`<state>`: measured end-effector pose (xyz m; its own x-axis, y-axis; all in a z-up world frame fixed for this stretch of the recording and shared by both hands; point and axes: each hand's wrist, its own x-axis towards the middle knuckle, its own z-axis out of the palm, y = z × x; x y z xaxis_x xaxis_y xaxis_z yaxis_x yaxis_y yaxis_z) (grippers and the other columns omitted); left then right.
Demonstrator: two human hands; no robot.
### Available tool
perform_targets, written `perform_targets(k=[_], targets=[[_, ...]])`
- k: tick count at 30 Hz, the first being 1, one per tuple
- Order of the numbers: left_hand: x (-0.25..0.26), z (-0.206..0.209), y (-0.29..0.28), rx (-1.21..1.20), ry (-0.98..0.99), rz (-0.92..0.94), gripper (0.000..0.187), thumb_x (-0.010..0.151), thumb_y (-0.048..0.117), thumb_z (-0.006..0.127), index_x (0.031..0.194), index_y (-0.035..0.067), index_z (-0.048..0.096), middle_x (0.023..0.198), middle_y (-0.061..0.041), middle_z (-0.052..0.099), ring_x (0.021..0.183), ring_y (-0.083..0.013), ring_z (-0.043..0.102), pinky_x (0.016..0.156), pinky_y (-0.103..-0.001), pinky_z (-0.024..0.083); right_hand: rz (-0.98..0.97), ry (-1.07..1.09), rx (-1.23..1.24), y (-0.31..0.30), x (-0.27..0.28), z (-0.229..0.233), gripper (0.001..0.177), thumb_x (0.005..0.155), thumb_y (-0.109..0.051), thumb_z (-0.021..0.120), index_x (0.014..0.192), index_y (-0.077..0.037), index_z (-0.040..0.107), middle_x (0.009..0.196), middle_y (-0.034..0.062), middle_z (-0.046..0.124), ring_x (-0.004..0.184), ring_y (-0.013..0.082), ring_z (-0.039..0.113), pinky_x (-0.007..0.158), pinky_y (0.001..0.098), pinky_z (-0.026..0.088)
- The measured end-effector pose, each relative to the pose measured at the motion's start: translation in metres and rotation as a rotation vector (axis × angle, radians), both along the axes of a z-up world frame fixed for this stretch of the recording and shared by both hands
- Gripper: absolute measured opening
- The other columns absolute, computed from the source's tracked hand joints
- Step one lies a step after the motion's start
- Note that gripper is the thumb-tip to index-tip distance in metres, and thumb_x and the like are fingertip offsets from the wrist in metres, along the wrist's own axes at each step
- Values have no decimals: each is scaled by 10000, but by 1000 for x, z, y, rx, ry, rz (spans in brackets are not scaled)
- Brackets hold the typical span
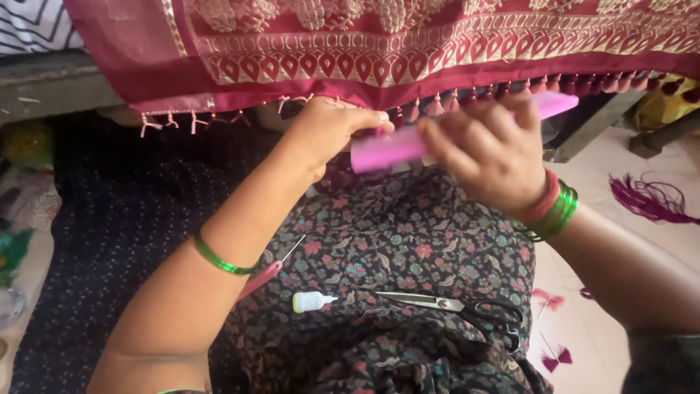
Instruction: Tying decorative tassels and knots onto the border of a saree fabric.
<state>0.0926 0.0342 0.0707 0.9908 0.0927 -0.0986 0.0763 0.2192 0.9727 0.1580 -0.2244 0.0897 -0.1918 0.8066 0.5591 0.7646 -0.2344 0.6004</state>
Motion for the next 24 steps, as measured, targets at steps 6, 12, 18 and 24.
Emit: perform_targets(k=[6, 12, 18, 24], targets=[[1, 3, -3, -60, -22, 13, 172, 857, 115, 710, 928, -39, 736, 829, -139, 767, 712, -206, 757, 668, -372, 659, 35, -38, -61, 2, 0, -8, 352, 960, -248, 735, 1310, -251, 688, 1067, -58, 643, 1012, 130, 614, 952, 427, 428], [8, -17, 1, 197, -250, 30, 207, 910, 116, 732, 930, -74, 811, 897, -156, 793, 824, -175, 753, 793, -290, 584, -132, 51, 48, 5, -9, 8, 367, 974, -240, 686, 1336, -183, 673, 1130, -10, 649, 1024, 175, 610, 966, 454, 442], [7, -33, -4, 39, -161, 43, 251, 922, 156, 700, 981, -79, 766, 834, -122, 787, 694, -153, 747, 715, -286, 629, 0, 154, -240, 0, -27, -39, 475, 821, -176, 672, 1294, -208, 697, 870, -40, 592, 878, 154, 620, 799, 404, 466], [1, -76, -27, 360, -385, 297, 271, 989, 228, 679, 1074, -18, 755, 889, -61, 798, 806, -91, 750, 786, -250, 605, -41, 1066, -411, -7, -63, -119, 400, 871, -161, 711, 1269, -136, 690, 900, 37, 647, 845, 228, 645, 735, 389, 510]])
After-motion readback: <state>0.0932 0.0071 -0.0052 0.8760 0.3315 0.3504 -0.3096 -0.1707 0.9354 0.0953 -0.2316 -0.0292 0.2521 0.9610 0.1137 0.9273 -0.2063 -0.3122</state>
